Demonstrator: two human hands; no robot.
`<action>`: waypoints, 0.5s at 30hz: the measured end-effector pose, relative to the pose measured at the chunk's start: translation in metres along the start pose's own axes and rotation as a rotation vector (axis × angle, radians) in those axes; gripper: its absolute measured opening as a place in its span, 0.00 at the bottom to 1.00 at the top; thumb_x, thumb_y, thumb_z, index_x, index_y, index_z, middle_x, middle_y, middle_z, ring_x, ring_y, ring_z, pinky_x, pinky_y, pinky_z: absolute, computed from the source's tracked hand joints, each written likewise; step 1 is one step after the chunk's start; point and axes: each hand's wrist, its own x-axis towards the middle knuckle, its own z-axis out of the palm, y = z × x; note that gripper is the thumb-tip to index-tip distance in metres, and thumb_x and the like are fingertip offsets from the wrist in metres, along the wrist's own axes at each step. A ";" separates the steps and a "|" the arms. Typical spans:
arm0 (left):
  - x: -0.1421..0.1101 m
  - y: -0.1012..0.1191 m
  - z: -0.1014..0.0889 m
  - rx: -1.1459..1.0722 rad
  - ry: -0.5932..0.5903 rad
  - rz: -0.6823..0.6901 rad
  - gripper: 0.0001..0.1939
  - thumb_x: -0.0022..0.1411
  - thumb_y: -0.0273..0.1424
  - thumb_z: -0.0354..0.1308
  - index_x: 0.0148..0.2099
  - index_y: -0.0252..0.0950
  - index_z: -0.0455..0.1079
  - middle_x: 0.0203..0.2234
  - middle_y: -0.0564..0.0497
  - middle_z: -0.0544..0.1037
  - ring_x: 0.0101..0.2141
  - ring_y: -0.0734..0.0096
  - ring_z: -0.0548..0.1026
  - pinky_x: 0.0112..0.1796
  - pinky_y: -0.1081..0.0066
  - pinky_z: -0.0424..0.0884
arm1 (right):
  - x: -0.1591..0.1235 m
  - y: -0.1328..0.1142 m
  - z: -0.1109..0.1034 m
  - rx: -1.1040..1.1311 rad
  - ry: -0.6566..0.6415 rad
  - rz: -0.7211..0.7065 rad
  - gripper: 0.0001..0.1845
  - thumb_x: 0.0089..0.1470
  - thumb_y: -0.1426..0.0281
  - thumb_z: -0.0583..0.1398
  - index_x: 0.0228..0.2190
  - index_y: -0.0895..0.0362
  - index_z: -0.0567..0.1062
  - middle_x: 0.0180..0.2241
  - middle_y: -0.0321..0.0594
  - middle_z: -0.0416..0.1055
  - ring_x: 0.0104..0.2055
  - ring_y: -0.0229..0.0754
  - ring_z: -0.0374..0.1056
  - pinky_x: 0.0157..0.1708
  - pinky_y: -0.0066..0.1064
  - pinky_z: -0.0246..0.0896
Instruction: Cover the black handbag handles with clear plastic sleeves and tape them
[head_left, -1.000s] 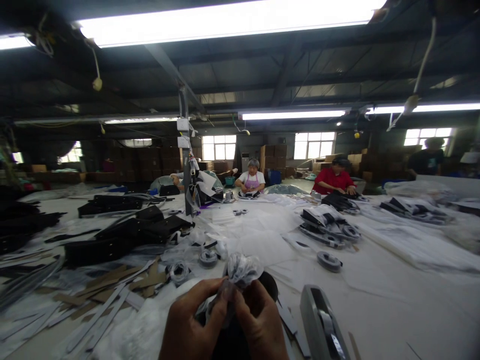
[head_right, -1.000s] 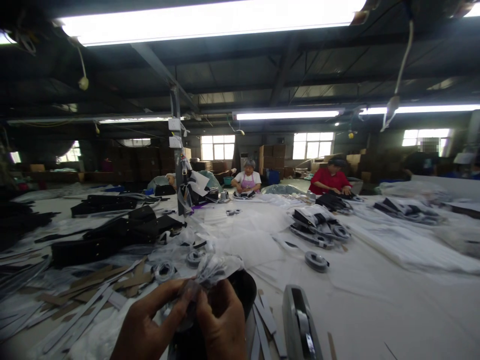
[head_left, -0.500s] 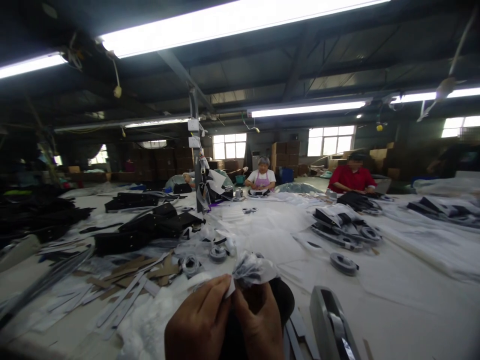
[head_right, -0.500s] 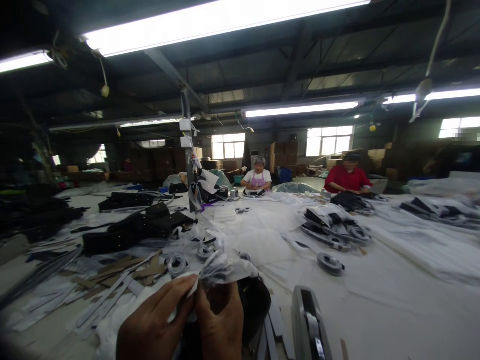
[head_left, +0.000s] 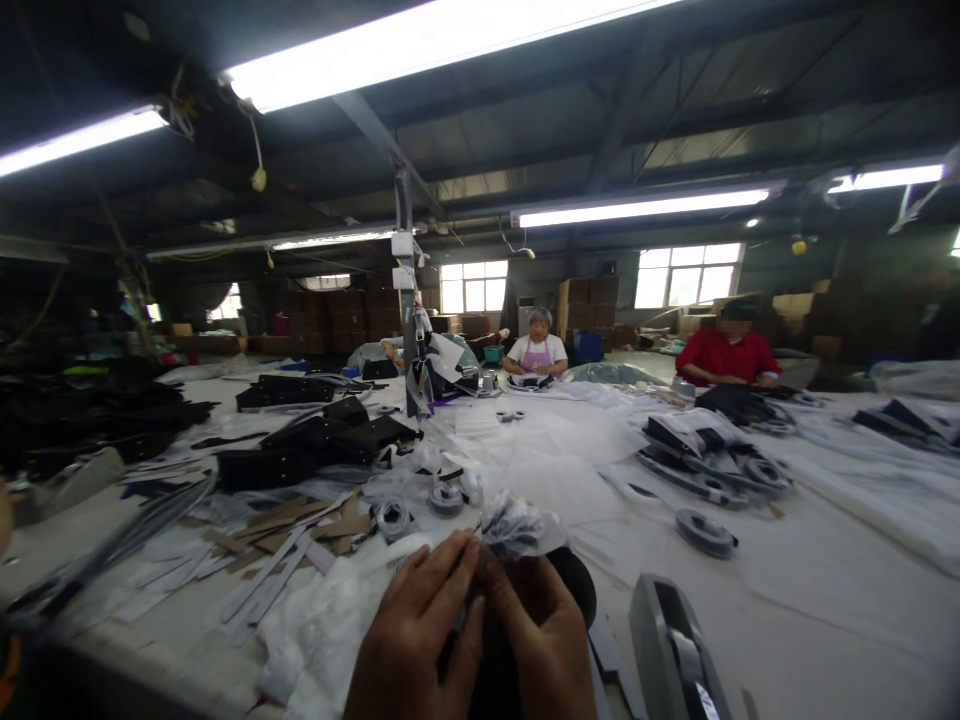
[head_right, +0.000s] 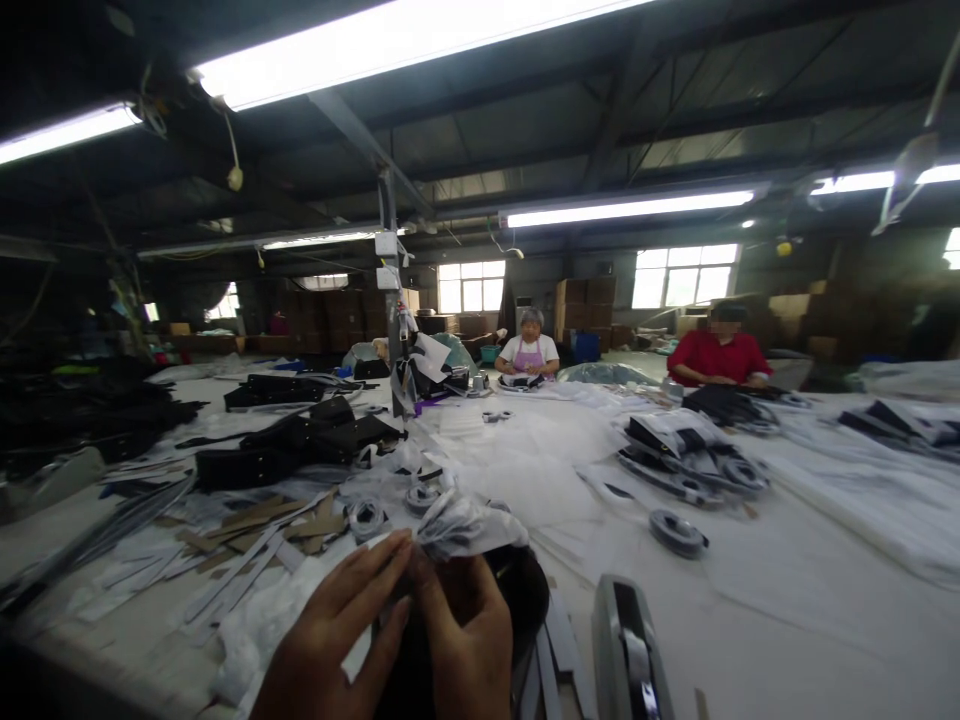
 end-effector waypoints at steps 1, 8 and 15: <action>0.008 -0.001 -0.006 -0.098 -0.035 -0.081 0.19 0.63 0.30 0.57 0.56 0.43 0.72 0.53 0.47 0.78 0.53 0.58 0.75 0.54 0.62 0.71 | 0.000 -0.003 -0.001 0.002 -0.010 0.006 0.24 0.47 0.59 0.70 0.43 0.58 0.78 0.45 0.48 0.79 0.52 0.57 0.71 0.55 0.45 0.63; 0.046 -0.005 -0.020 -0.724 -0.290 -0.495 0.14 0.57 0.39 0.63 0.44 0.40 0.79 0.40 0.48 0.83 0.44 0.55 0.80 0.47 0.64 0.74 | -0.002 -0.005 -0.001 -0.032 0.020 -0.023 0.22 0.48 0.60 0.70 0.43 0.57 0.79 0.41 0.45 0.80 0.49 0.55 0.73 0.51 0.42 0.64; 0.032 -0.011 -0.001 -0.809 -0.288 -0.707 0.21 0.50 0.45 0.67 0.44 0.38 0.77 0.39 0.47 0.83 0.42 0.54 0.80 0.41 0.67 0.76 | -0.023 -0.021 -0.068 -0.832 0.389 -0.277 0.15 0.56 0.58 0.61 0.40 0.53 0.80 0.42 0.44 0.78 0.48 0.53 0.71 0.51 0.43 0.62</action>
